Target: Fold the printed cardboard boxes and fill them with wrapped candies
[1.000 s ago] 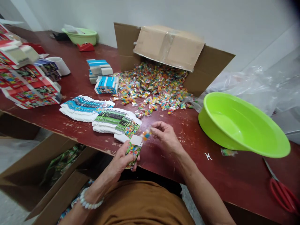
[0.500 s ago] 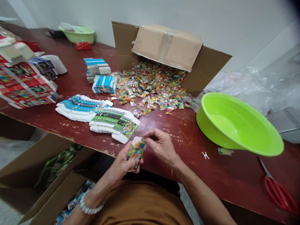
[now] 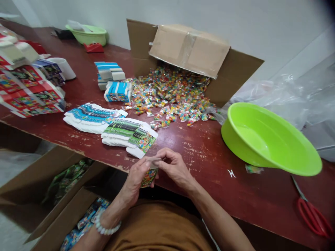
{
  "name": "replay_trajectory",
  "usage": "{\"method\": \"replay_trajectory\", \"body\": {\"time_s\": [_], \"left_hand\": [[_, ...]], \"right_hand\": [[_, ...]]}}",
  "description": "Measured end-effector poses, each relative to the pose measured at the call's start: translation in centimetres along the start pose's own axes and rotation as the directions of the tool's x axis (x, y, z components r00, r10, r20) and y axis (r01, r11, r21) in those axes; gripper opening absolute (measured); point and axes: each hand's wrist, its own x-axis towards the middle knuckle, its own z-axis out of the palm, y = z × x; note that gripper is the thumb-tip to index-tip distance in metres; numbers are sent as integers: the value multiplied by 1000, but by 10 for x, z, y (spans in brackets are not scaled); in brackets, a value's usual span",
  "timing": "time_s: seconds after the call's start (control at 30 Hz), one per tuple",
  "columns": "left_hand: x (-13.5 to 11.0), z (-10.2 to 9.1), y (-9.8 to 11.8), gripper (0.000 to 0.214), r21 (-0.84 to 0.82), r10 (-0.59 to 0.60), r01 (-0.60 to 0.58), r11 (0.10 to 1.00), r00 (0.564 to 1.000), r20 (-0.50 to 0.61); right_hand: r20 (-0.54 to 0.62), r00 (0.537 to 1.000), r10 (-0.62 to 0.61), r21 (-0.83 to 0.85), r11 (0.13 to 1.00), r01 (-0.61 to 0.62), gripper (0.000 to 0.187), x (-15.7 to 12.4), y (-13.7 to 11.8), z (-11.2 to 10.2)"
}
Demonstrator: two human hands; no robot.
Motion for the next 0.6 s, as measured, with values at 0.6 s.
{"method": "replay_trajectory", "body": {"time_s": [0.6], "left_hand": [[-4,-5,4,42,-265,-71,53,963,996,-57]], "right_hand": [[69,997,-21,-69,997,26,13,4,6,15]]}}
